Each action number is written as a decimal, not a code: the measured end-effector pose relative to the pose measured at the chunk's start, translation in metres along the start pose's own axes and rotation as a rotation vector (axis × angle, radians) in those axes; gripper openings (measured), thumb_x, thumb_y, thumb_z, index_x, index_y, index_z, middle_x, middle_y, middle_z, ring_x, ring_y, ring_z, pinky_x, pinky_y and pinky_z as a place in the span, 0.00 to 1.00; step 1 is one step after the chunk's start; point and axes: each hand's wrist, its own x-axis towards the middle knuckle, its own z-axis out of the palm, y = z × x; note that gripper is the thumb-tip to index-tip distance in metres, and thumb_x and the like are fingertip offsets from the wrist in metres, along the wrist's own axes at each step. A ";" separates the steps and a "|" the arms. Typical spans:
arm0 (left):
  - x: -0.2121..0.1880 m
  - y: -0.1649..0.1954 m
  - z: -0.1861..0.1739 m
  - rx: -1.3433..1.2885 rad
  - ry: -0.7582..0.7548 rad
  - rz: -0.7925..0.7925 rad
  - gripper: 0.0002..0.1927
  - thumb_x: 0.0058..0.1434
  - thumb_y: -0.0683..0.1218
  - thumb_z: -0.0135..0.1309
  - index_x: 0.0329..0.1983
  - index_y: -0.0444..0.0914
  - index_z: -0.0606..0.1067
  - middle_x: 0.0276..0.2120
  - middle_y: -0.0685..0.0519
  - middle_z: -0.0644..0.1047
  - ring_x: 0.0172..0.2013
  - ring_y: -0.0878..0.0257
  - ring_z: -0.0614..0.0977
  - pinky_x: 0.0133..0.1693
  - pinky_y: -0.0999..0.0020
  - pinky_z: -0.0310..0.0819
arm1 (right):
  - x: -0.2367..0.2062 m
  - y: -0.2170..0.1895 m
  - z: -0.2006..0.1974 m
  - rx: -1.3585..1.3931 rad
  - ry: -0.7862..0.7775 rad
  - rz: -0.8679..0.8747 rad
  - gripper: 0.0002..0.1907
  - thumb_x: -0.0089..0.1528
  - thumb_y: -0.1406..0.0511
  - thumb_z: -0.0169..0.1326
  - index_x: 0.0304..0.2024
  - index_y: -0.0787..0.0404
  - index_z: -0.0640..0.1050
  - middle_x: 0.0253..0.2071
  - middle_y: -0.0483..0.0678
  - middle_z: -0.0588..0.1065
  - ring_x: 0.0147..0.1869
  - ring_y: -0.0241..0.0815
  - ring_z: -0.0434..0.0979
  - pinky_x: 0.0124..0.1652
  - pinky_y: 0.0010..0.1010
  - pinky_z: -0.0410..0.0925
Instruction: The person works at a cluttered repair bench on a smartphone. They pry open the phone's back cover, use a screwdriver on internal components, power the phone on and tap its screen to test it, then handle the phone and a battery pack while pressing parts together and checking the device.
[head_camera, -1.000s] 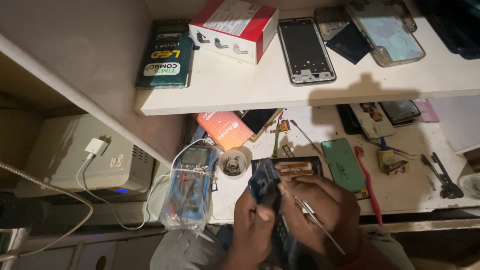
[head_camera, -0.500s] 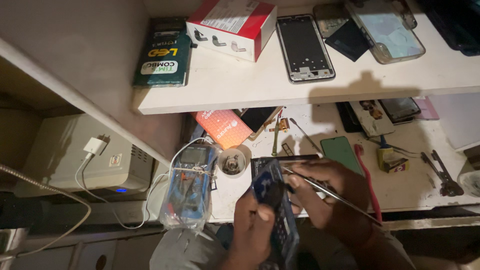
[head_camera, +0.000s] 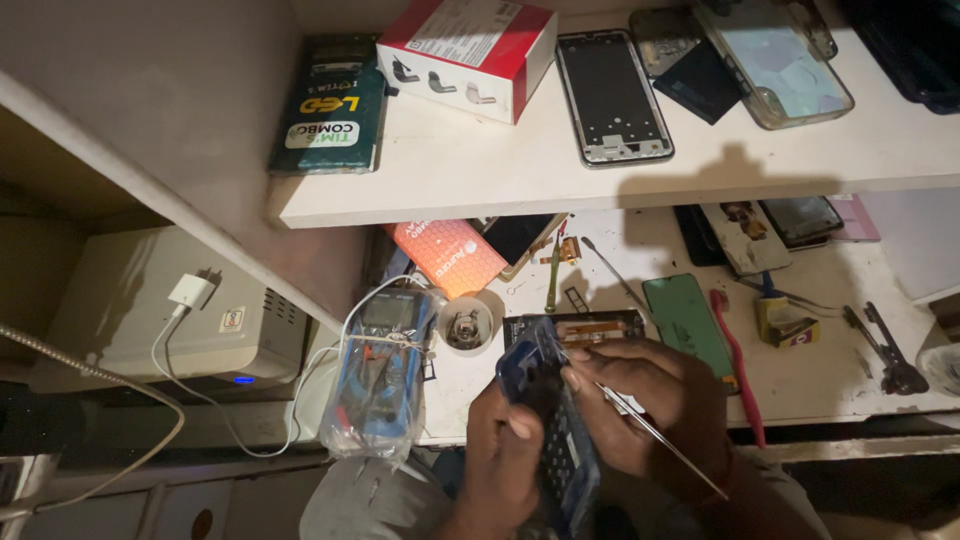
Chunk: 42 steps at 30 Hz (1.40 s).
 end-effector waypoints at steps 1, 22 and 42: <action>0.000 0.000 0.000 0.009 -0.001 -0.002 0.33 0.74 0.59 0.43 0.66 0.26 0.67 0.56 0.44 0.77 0.56 0.58 0.78 0.59 0.62 0.70 | 0.001 -0.001 -0.001 -0.018 0.002 -0.004 0.10 0.56 0.70 0.66 0.39 0.64 0.80 0.38 0.53 0.82 0.41 0.44 0.87 0.37 0.29 0.78; -0.003 -0.003 0.000 0.011 0.026 -0.021 0.34 0.74 0.62 0.45 0.65 0.27 0.69 0.53 0.45 0.78 0.52 0.61 0.78 0.55 0.64 0.72 | -0.003 0.005 0.008 -0.011 0.030 0.002 0.08 0.56 0.70 0.66 0.36 0.64 0.79 0.36 0.55 0.82 0.35 0.40 0.87 0.31 0.25 0.78; 0.002 0.011 0.002 0.000 -0.006 -0.068 0.34 0.73 0.63 0.46 0.61 0.27 0.71 0.49 0.47 0.79 0.48 0.63 0.78 0.50 0.65 0.73 | 0.005 0.004 -0.004 -0.176 -0.092 -0.297 0.09 0.55 0.71 0.65 0.38 0.68 0.80 0.34 0.54 0.80 0.35 0.45 0.84 0.32 0.31 0.76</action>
